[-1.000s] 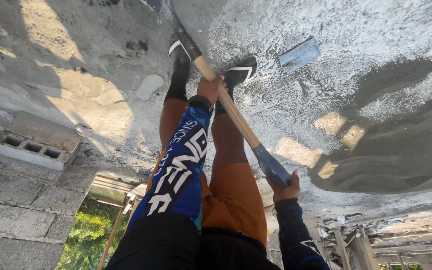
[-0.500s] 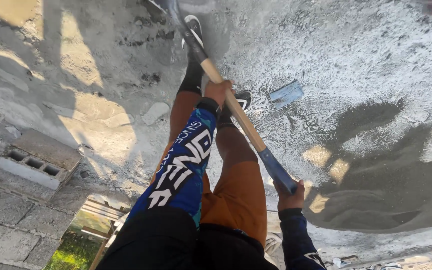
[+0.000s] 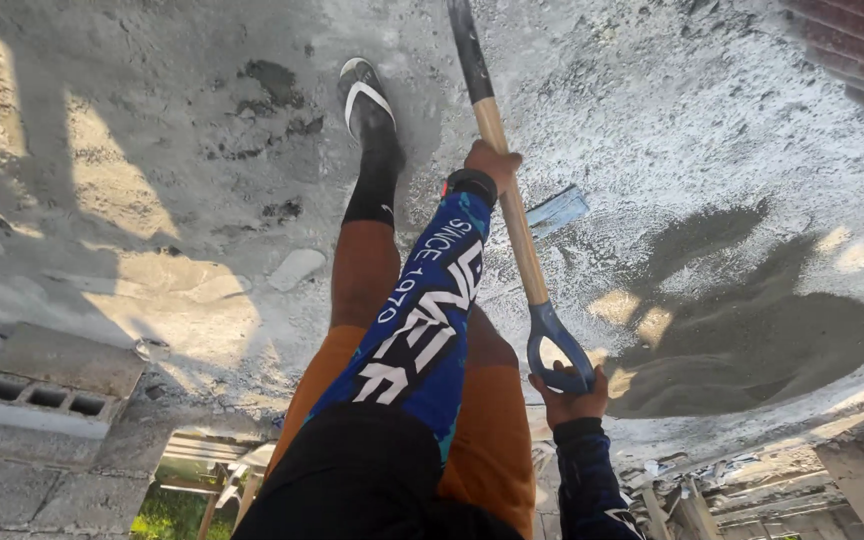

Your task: Mixing and moving wet concrete using a shovel on a construction site

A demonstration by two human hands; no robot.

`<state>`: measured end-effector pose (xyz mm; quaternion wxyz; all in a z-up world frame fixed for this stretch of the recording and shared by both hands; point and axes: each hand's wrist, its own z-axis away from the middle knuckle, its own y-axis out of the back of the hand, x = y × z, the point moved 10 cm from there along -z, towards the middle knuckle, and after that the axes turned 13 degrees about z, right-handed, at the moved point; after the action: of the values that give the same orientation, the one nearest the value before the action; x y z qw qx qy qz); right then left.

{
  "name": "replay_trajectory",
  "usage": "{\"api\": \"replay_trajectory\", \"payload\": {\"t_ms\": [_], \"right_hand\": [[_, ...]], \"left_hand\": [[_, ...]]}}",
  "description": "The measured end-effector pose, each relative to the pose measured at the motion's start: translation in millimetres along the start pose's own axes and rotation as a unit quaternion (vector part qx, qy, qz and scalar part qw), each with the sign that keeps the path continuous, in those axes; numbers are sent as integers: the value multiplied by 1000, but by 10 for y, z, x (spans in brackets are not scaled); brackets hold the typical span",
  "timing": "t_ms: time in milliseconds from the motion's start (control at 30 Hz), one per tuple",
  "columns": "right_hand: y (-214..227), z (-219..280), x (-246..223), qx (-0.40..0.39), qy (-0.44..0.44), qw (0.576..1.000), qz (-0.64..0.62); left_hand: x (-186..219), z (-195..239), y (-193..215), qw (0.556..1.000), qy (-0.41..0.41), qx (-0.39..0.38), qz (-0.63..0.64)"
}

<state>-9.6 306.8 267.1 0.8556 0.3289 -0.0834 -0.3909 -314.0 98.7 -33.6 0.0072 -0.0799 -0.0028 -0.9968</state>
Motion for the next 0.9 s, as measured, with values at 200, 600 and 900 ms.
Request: {"api": "replay_trajectory", "payload": {"t_ms": [200,600,900], "right_hand": [[-1106,247,-213,-54,11,996,71],[-1034,885,-769,-31,455,782,424],[-914,1056,-367,-260,439,842,171]], "left_hand": [[247,-766,1309,992,-25,119,11],[242,281,2122,937,-90,134,309],[309,1374,2633,832,-15,231,504]]}}
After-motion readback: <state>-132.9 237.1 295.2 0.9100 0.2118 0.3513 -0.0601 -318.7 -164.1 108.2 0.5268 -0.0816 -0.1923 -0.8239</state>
